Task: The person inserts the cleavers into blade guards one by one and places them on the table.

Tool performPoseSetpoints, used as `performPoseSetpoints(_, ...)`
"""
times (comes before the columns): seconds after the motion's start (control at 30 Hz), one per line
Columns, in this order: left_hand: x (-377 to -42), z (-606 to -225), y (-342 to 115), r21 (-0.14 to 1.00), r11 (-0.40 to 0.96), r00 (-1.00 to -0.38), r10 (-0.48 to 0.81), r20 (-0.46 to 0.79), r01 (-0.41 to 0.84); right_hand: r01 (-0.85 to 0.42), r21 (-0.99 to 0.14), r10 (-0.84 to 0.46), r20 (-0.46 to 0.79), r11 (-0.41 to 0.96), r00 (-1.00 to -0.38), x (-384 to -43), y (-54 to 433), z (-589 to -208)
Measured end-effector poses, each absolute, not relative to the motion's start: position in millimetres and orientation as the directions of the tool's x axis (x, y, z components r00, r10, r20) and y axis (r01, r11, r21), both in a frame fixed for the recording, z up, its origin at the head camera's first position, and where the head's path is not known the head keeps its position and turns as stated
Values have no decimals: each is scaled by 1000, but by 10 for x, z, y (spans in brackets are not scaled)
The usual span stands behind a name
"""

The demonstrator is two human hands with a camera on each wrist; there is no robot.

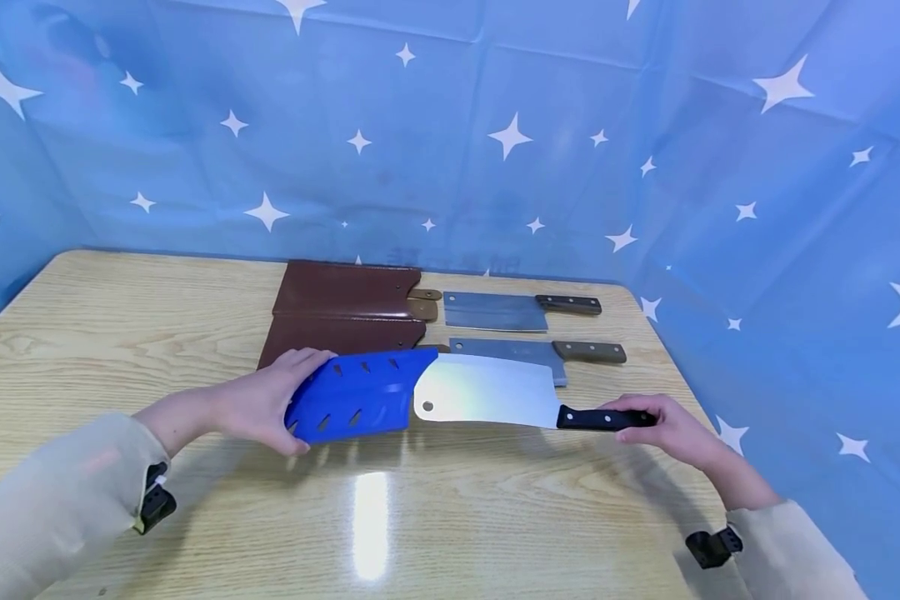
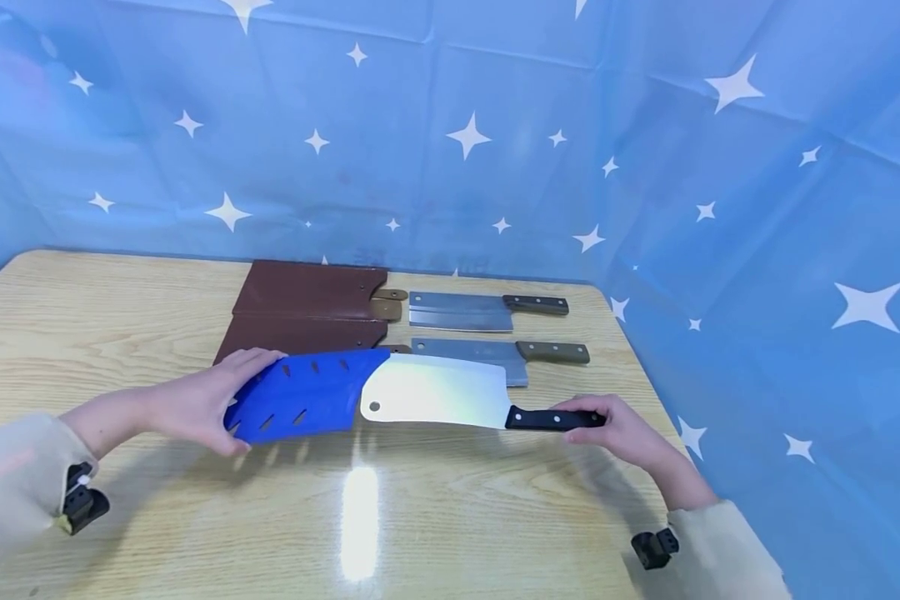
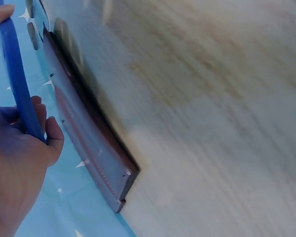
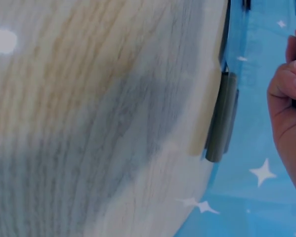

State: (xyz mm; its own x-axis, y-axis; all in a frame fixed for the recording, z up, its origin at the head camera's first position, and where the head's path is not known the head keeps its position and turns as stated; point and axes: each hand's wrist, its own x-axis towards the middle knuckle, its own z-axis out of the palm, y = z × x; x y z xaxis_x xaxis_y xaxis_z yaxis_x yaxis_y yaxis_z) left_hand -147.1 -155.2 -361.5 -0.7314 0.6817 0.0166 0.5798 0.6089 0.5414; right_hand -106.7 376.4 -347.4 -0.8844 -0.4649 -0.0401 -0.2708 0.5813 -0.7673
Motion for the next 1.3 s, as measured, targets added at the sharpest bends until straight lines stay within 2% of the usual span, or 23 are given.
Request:
performPoseSetpoints(0.33, -1472, -3556, -1499, 542, 582, -688, 725, -10, 606, -323, -757, -512, -18, 569, -859, -1141, 3727, -3442)
performPoseSetpoints(0.6, -1447, -3525, -1446, 516, 583, -693, 720, 31, 628, -353, -761, -552, -9, 545, -834, -1177, 3725, -3395)
performPoseSetpoints(0.8, -1460, -3500, -1299, 505, 584, -677, 736, 0, 635, -358, -769, -597, -38, 529, -801, -1261, 3449, -3440)
performPoseSetpoints(1.3, -1484, -3541, -1173, 512, 606, -689, 724, -38, 608, -292, -787, -584, -105, 543, -805, -1402, 2910, -3543)
